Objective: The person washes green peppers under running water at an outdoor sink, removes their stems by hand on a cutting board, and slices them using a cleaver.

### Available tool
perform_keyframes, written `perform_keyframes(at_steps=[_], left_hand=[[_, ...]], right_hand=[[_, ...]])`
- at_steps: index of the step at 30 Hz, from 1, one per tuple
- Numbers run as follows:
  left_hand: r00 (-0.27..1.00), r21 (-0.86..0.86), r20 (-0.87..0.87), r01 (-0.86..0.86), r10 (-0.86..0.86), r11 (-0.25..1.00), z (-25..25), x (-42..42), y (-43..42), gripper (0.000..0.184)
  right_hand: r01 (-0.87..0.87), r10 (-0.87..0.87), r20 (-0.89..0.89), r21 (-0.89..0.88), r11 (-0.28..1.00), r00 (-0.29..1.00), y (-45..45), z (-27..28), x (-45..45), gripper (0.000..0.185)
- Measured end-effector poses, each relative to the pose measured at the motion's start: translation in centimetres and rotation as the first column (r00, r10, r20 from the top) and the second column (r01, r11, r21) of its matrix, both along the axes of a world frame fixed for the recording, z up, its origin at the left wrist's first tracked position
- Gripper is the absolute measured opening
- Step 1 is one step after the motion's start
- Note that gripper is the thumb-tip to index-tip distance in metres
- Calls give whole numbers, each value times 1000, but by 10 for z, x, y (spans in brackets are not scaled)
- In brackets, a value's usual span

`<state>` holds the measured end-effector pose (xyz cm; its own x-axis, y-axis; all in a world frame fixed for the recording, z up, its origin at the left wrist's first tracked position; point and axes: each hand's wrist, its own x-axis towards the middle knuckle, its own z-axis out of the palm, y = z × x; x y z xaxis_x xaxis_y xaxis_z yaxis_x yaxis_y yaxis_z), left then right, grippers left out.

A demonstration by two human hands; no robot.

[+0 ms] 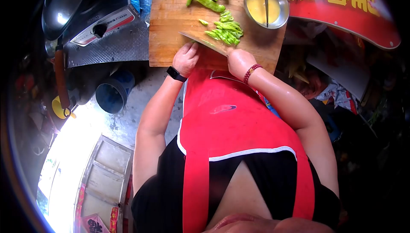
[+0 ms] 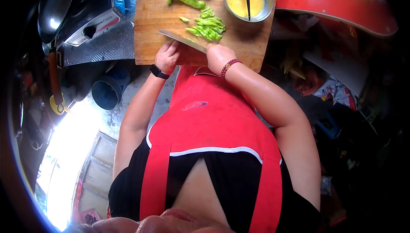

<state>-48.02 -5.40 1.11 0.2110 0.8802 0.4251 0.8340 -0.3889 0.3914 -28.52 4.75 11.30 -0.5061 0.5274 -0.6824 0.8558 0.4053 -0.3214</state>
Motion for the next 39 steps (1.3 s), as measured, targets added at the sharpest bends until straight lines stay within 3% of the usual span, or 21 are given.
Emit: perform_keyframes(at_steps=[5,9,13,18,21,23,25,29,32,36,39], left_hand=[[999,26,-28,-17,18,1000,3,1,2,15],[1000,-16,19,14,-14,1000,10,2,5,24],[999,-19,33,8,-7,1000,4,0,4,24],[1000,-1,-16,-4,4,1000,4,1,4,17],[998,3,-58,-8,8,1000,4,2,-4,17],[997,22,-79,-16,18,1000,2,-1,3,17],[998,4,-70,-1,1,1000,1,0,-1,18],[998,41,-61,17,-15,999,-2,-3,0,17],[995,-2,-73,68,-68,998,-5,-5,-1,13],[999,-21,-36,6,-6,1000,-1,0,-5,11],[998,46,18,55,-56,997,18,-4,-8,14]], right_hand=[[13,-13,-75,-7,1000,997,5,14,3,16],[-80,83,85,-41,996,993,3,36,7,17],[-73,78,68,-67,995,995,1,19,-2,17],[14,-14,-33,4,1000,999,0,-7,-15,21],[151,-166,-109,-134,980,980,17,-10,-7,19],[76,-80,-89,-39,996,993,20,-3,2,19],[-59,59,-19,-40,997,998,18,12,9,19],[-114,117,27,-94,989,993,20,14,2,19],[-68,80,89,-125,990,993,14,3,-23,19],[-17,17,4,-41,999,1000,2,-10,-34,19],[15,-16,-61,-25,1000,998,6,-20,-26,20]])
